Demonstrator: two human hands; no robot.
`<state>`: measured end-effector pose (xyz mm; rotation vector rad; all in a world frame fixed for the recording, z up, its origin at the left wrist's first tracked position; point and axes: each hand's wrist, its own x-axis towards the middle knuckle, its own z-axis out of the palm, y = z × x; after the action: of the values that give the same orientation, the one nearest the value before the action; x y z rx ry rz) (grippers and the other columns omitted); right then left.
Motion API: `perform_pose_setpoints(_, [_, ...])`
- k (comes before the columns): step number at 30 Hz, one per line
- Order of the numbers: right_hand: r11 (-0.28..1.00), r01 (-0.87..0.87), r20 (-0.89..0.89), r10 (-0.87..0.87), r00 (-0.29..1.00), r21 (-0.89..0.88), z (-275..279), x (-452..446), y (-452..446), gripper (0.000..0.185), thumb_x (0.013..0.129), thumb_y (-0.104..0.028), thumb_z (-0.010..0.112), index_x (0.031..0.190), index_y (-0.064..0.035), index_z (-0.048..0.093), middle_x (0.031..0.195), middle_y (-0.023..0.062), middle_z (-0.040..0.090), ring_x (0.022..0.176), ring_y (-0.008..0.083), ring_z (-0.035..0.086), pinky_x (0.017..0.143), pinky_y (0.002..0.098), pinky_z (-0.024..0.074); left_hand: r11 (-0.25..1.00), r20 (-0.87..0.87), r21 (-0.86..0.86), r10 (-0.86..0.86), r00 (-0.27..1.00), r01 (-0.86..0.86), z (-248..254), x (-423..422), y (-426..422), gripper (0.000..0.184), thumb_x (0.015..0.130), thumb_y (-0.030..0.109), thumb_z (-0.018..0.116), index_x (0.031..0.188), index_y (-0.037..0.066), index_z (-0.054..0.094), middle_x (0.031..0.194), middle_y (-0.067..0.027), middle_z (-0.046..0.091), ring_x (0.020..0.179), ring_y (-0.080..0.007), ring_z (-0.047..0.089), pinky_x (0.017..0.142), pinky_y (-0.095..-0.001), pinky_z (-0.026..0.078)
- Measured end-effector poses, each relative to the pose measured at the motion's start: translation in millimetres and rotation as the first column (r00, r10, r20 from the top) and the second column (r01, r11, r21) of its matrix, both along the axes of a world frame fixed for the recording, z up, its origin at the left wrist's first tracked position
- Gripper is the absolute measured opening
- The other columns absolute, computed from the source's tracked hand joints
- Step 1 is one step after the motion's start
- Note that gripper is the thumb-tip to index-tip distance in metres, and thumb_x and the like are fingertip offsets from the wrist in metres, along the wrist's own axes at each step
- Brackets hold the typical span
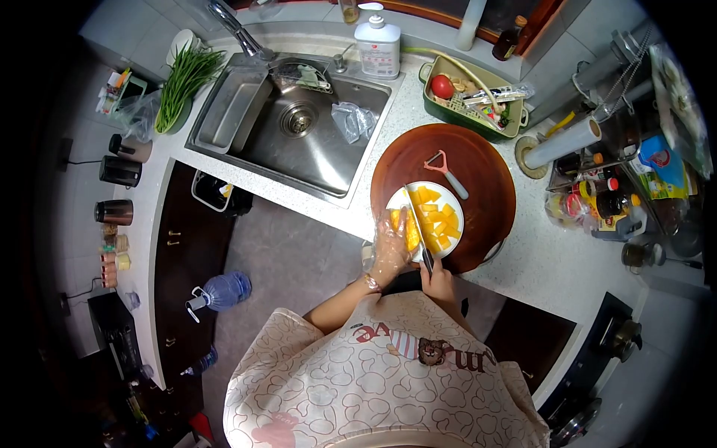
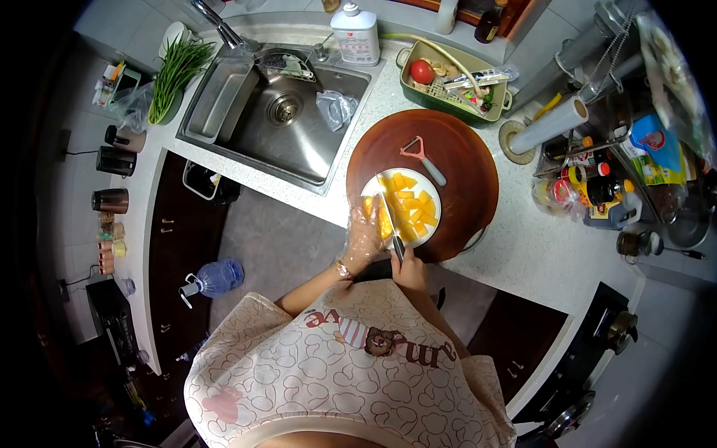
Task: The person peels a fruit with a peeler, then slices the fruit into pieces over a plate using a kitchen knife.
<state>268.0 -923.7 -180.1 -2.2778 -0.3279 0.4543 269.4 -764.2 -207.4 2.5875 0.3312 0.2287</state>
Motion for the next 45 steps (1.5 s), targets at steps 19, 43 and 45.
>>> perform_pose_setpoints(19, [0.993,-0.023,0.023,0.025,0.999,-0.112,1.5,3.1,8.8,0.032,0.092,-0.027,0.058,0.112,-0.0008,0.057,0.072,0.0272,0.063,0.068,0.0462,0.063,0.060,0.0544,0.0497,1.000,0.064,-0.018,-0.005,0.998,0.007,5.6,2.5,-0.5,0.096,0.064,0.023,0.082,0.143,-0.002,0.034,0.126,-0.0292,0.040,0.116,-0.0440,0.042,0.100,-0.0490,0.037])
perform_pose_setpoints(43, [0.998,-0.016,0.014,0.017,1.000,-0.057,-13.4,2.5,-6.9,0.043,0.092,-0.030,0.058,0.119,0.0032,0.054,0.075,0.0295,0.063,0.071,0.0476,0.063,0.065,0.0553,0.0488,0.999,-0.028,-0.044,0.026,0.999,-0.027,-0.7,1.3,-2.0,0.099,0.065,0.029,0.081,0.146,0.006,0.030,0.135,-0.0296,0.034,0.120,-0.0461,0.040,0.101,-0.0512,0.037])
perform_pose_setpoints(45, [0.998,-0.004,0.010,0.004,1.000,-0.064,-11.1,2.3,-7.7,0.042,0.092,-0.031,0.057,0.119,0.0016,0.054,0.076,0.0295,0.063,0.072,0.0478,0.063,0.066,0.0556,0.0486,0.999,-0.025,-0.042,0.027,0.999,-0.028,0.9,1.6,-1.9,0.100,0.064,0.028,0.081,0.147,0.007,0.030,0.135,-0.0291,0.033,0.120,-0.0457,0.041,0.101,-0.0507,0.037])
